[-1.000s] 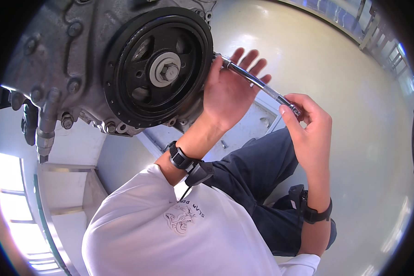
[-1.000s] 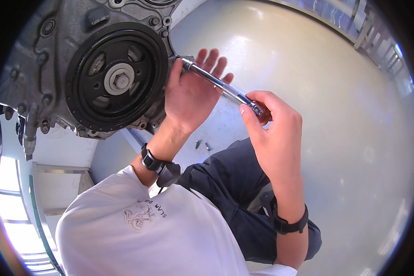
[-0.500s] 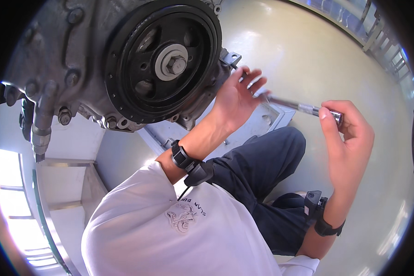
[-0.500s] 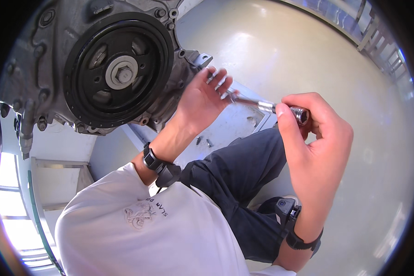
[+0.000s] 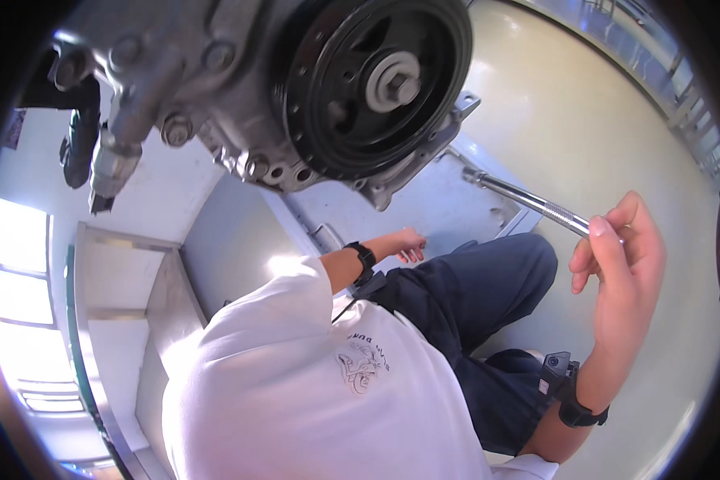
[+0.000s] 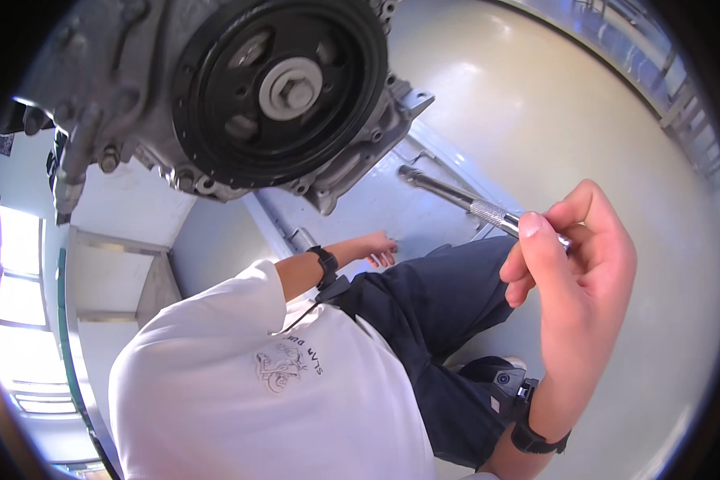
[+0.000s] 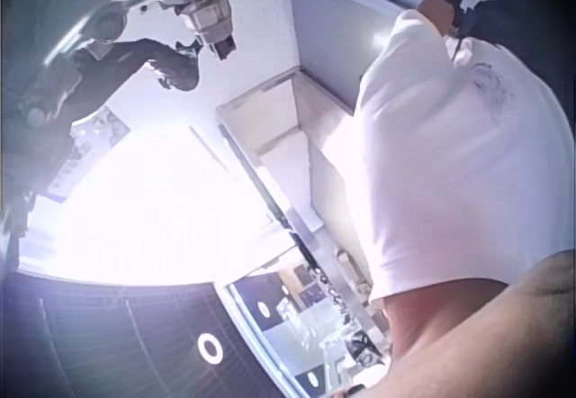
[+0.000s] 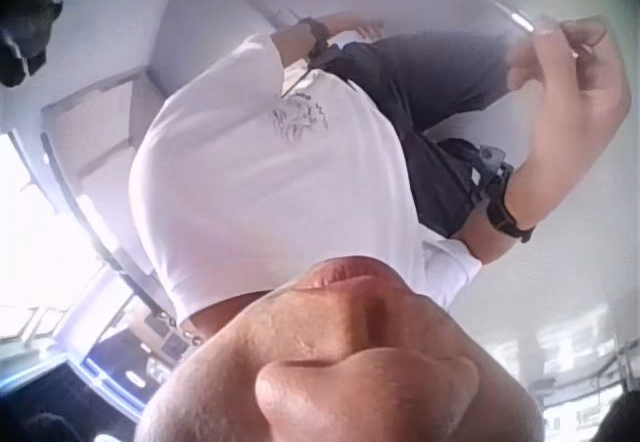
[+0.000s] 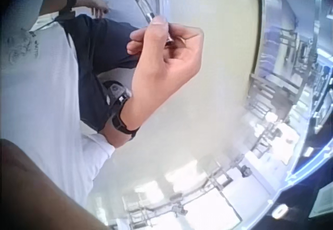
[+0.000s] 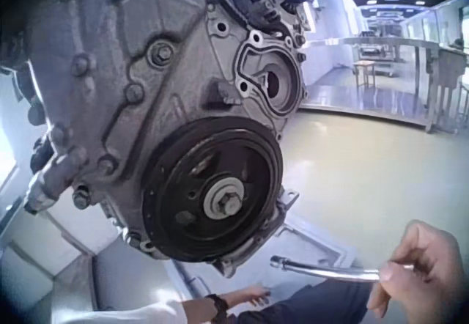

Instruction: Removing bolts from a car engine using a socket wrench.

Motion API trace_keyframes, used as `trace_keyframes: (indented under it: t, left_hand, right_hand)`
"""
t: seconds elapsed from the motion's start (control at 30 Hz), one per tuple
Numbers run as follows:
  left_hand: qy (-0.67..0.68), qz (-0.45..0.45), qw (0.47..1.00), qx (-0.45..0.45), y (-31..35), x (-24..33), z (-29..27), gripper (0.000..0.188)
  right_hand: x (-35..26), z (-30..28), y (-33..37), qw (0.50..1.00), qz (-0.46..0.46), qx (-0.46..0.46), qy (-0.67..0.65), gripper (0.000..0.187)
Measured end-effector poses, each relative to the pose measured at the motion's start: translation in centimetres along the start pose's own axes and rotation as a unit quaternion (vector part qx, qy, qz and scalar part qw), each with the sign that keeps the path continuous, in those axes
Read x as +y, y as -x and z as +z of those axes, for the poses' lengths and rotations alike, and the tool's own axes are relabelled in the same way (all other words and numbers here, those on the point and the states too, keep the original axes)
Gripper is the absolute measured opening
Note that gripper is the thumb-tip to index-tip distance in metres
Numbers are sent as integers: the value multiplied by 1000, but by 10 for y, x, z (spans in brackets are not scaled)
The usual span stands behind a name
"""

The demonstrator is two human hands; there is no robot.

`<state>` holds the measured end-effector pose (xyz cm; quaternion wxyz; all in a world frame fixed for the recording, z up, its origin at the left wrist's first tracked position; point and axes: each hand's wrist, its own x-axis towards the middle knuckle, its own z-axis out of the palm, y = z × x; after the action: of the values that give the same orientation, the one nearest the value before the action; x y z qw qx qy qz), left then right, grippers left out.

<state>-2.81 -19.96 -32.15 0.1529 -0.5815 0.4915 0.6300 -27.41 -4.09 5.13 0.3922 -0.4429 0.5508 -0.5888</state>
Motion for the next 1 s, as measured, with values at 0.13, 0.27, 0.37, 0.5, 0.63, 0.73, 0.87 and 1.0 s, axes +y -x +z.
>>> trace_keyframes:
  t: [0.13, 0.27, 0.37, 0.5, 0.63, 0.73, 0.87, 1.0]
  left_hand:
    - [-169, 29, 985, -26, -10, 19, -4, 33]
    - [-128, 438, 883, -107, 155, 97, 23, 52]
    - [48, 555, 782, -279, 242, 105, 30, 76]
    - [221, 527, 768, -289, 304, 103, 23, 52]
    - [194, 592, 750, -221, 321, 100, 21, 48]
    - [194, 596, 753, -200, 323, 105, 20, 49]
    - [187, 625, 729, -208, 326, 114, 19, 48]
    - [201, 615, 730, -222, 325, 121, 24, 48]
  right_hand:
    - [1, 15, 8, 999, 18, -47, -14, 17]
    - [14, 18, 13, 993, 4, -104, -59, 17]
    - [16, 35, 22, 989, -43, -134, -43, 17]
    - [29, 50, 28, 985, -50, -121, -113, 17]
    - [35, 53, 36, 979, -116, -167, -31, 22]
    - [31, 54, 43, 980, -136, -145, -21, 21]
    - [28, 55, 43, 981, -138, -113, -70, 20]
    - [26, 49, 41, 978, -173, -88, -76, 21]
